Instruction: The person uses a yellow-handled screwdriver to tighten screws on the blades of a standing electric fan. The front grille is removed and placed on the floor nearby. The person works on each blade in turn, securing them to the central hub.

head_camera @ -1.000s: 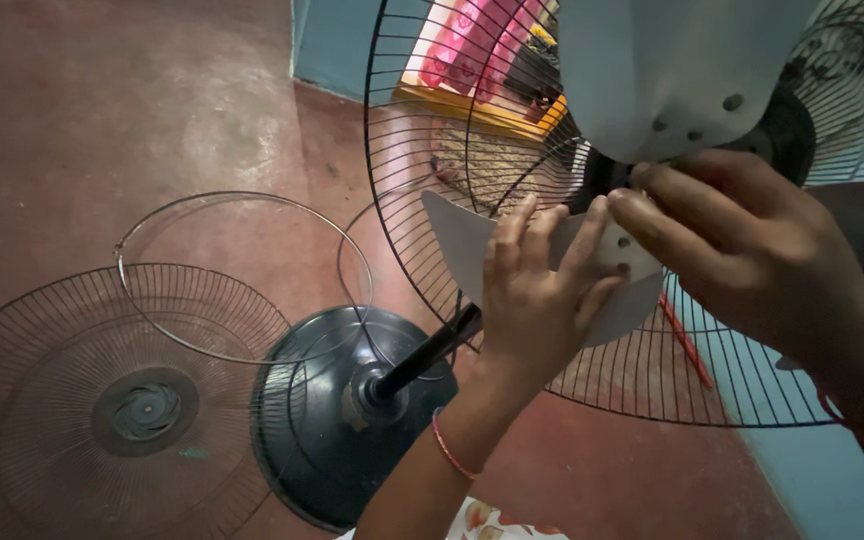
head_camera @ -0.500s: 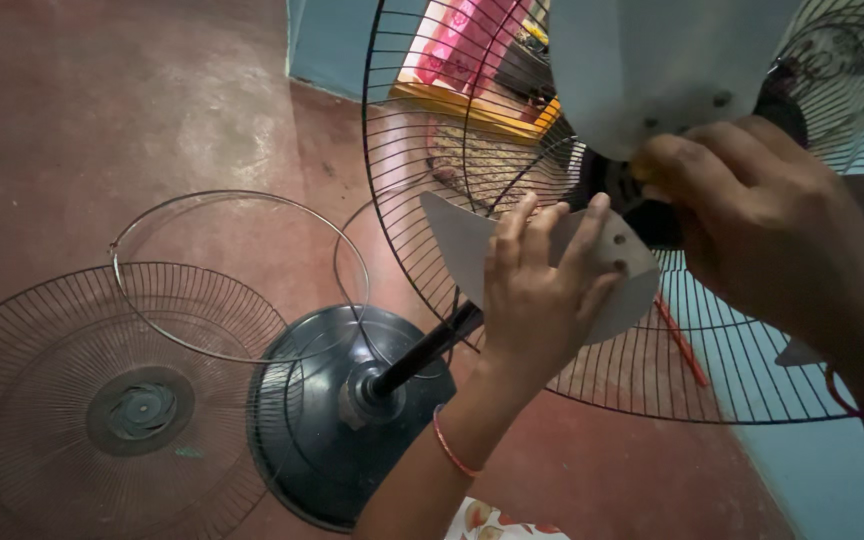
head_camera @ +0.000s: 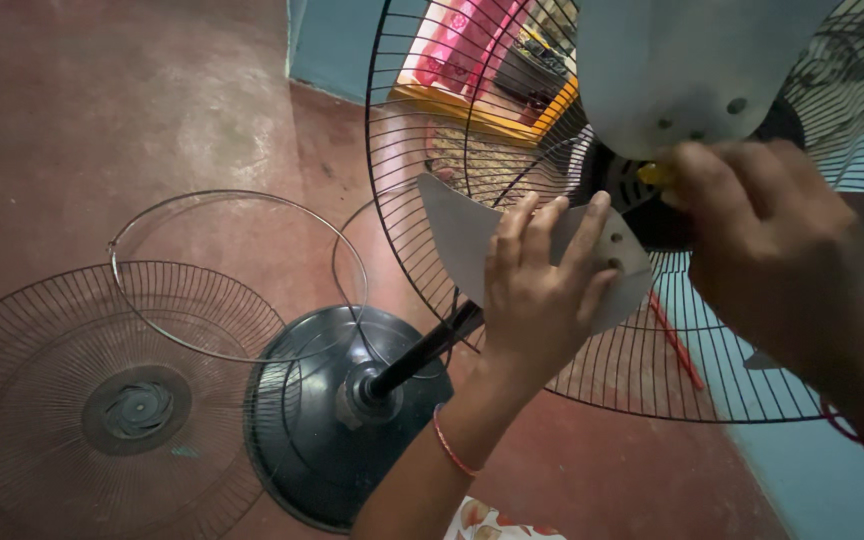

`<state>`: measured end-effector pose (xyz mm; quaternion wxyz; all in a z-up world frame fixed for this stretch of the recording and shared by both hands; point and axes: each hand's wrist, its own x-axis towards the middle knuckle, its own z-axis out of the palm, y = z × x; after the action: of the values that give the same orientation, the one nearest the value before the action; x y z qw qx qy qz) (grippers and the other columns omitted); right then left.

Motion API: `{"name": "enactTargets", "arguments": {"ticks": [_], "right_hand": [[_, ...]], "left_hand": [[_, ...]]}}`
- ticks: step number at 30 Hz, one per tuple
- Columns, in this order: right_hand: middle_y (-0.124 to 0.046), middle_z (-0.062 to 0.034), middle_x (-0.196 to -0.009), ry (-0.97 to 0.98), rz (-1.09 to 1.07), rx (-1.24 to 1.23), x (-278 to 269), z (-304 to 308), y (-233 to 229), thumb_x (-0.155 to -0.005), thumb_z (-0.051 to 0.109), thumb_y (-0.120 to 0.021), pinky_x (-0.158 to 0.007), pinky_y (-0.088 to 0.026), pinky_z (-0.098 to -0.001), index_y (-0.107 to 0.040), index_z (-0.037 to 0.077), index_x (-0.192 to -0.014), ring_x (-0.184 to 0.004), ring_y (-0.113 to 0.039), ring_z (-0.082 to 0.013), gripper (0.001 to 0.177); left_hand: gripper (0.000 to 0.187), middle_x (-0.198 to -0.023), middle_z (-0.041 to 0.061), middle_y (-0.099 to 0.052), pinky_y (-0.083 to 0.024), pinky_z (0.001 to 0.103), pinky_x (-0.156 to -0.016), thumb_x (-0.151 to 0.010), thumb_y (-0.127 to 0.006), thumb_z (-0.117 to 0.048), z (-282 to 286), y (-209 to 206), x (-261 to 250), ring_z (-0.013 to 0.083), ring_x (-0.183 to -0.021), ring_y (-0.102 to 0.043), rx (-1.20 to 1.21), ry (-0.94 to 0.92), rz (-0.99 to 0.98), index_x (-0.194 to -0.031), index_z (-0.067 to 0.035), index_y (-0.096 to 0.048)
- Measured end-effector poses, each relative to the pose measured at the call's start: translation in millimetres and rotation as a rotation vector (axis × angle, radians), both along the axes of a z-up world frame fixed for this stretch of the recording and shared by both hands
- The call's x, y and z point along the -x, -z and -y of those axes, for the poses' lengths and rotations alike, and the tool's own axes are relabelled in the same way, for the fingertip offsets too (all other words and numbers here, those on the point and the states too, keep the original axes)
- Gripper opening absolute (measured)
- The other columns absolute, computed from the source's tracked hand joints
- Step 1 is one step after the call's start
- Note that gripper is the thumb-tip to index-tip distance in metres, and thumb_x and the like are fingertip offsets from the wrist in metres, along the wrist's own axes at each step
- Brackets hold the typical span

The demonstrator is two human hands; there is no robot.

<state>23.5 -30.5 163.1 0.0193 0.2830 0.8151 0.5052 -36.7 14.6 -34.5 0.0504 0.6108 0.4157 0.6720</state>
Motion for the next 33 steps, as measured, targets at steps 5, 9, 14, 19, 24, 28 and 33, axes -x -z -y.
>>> {"name": "enactTargets", "arguments": {"ticks": [5,9,14,19,24,28,33], "right_hand": [[-0.07,-0.0224,-0.099,-0.061,0.016,0.068,7,16,-7,-0.095,-0.004,-0.07,-0.07,-0.061,-0.0363,-0.064,-0.009,-0.12,-0.088,-0.072,-0.0289,0.026],[-0.071,-0.0222,-0.093,0.034,0.019,0.042,7,23,-10,-0.088,-0.004,-0.072,-0.063,-0.06,-0.0338,-0.066,-0.01,-0.116,-0.08,-0.071,-0.0273,0.029],[-0.07,-0.0186,-0.094,0.04,0.061,-0.053,15,28,-13,-0.09,-0.006,-0.073,-0.066,-0.059,-0.0322,-0.067,-0.008,-0.116,-0.082,-0.07,-0.0248,0.027],[-0.069,-0.0157,-0.09,0.033,0.133,-0.09,15,29,-9,-0.089,0.0,-0.077,-0.061,-0.058,-0.0304,-0.068,-0.008,-0.114,-0.077,-0.069,-0.0225,0.028],[-0.068,-0.0131,-0.093,-0.014,0.212,-0.159,13,25,-8,-0.092,0.005,-0.077,-0.067,-0.057,-0.0295,-0.066,-0.007,-0.118,-0.08,-0.067,-0.0207,0.031],[-0.066,-0.0152,-0.097,-0.009,0.212,-0.131,7,22,-9,-0.092,-0.001,-0.078,-0.067,-0.054,-0.0283,-0.064,-0.008,-0.121,-0.079,-0.064,-0.0187,0.033],[-0.065,-0.0135,-0.094,0.038,0.152,-0.077,2,22,-7,-0.085,-0.008,-0.078,-0.059,-0.05,-0.0288,-0.066,-0.006,-0.119,-0.071,-0.059,-0.0173,0.036]], "left_hand": [[0.067,-0.147,0.016,-0.052,-0.033,0.057,-0.123,-0.097,-0.071,-0.042,-1,2,0,0.0387,-0.149,-0.038,0.008,0.033,-0.003,-0.157,-0.025,-0.046],[0.069,-0.146,0.018,-0.051,-0.033,0.057,-0.122,-0.095,-0.072,-0.041,4,1,-1,0.0392,-0.149,-0.038,0.03,0.046,-0.028,-0.157,-0.025,-0.044],[0.072,-0.145,0.017,-0.052,-0.033,0.056,-0.123,-0.092,-0.073,-0.04,7,-3,1,0.0394,-0.149,-0.038,0.033,0.041,-0.023,-0.156,-0.025,-0.044],[0.071,-0.147,0.018,-0.052,-0.035,0.054,-0.124,-0.095,-0.074,-0.04,7,0,-2,0.0401,-0.15,-0.04,0.035,0.055,-0.006,-0.158,-0.024,-0.045],[0.074,-0.146,0.018,-0.052,-0.036,0.057,-0.124,-0.091,-0.077,-0.045,8,-6,-2,0.0401,-0.148,-0.041,0.019,0.03,0.017,-0.155,-0.022,-0.047],[0.091,-0.145,0.021,-0.047,-0.031,0.064,-0.124,-0.08,-0.081,-0.053,12,-9,1,0.0436,-0.145,-0.04,-0.054,0.105,0.083,-0.153,-0.017,-0.042],[0.101,-0.152,0.021,-0.043,-0.033,0.061,-0.125,-0.071,-0.084,-0.051,13,-9,0,0.0431,-0.148,-0.04,-0.012,0.165,0.044,-0.155,-0.018,-0.04]]}}
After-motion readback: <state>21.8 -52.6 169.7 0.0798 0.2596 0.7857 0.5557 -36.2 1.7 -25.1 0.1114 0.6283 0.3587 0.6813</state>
